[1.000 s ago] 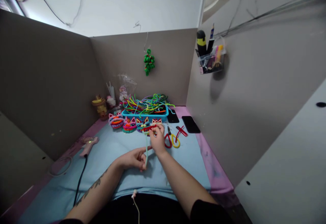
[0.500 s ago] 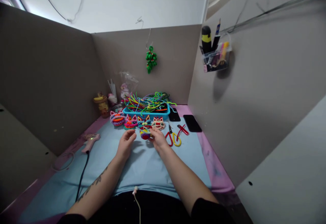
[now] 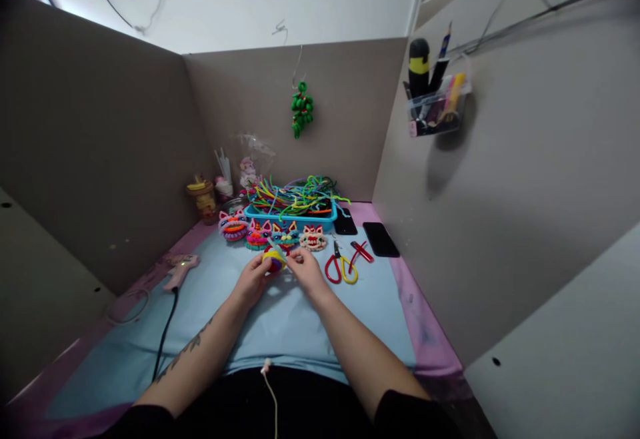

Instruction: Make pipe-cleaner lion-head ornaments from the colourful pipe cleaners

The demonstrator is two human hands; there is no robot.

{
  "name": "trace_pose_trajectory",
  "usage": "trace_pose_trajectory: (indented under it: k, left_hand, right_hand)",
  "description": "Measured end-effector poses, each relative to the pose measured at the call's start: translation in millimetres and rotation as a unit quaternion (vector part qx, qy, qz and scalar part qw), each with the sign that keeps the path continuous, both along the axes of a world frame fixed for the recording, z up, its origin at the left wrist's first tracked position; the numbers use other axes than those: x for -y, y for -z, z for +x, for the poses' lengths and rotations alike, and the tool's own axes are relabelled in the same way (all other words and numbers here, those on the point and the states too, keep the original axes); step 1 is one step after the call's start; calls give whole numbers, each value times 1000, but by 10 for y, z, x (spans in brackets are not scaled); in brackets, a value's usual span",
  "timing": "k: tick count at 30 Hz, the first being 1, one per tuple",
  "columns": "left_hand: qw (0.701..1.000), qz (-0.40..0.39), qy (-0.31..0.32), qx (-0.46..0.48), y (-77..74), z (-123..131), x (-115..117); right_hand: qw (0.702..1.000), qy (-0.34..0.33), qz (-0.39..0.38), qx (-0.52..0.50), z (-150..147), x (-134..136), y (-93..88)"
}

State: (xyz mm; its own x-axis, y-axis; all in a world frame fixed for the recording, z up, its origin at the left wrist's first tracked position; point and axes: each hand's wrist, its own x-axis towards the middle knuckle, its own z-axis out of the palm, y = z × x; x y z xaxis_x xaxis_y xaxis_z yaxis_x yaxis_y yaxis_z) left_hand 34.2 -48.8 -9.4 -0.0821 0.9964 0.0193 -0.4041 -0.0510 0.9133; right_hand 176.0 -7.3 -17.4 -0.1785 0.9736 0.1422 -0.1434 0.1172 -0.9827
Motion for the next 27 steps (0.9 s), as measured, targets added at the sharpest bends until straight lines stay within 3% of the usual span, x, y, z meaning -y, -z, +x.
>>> trace_pose_trajectory:
  k: [2, 4, 8, 17, 23, 27]
  left_hand:
    - [1000, -14, -3, 2, -26, -3, 8]
    - [1000, -14, 3, -13, -34, -5, 10]
    - [998, 14, 25, -63, 1, -12, -5]
    - [995, 14, 47, -83, 18, -37, -4]
    - [995, -68, 65, 20, -35, -30, 31]
    - [984, -130, 79, 94, -13, -67, -12]
  right_hand:
    - [991, 62, 111, 43, 29, 4, -38]
    - [976, 81, 191, 71, 56, 32, -97]
    - [957, 62, 261, 110, 87, 113, -198]
    - [957, 19, 253, 144, 125, 74, -184]
    - [962, -62, 209, 164, 185, 16, -203]
    - [975, -108, 153, 121, 192, -28, -169]
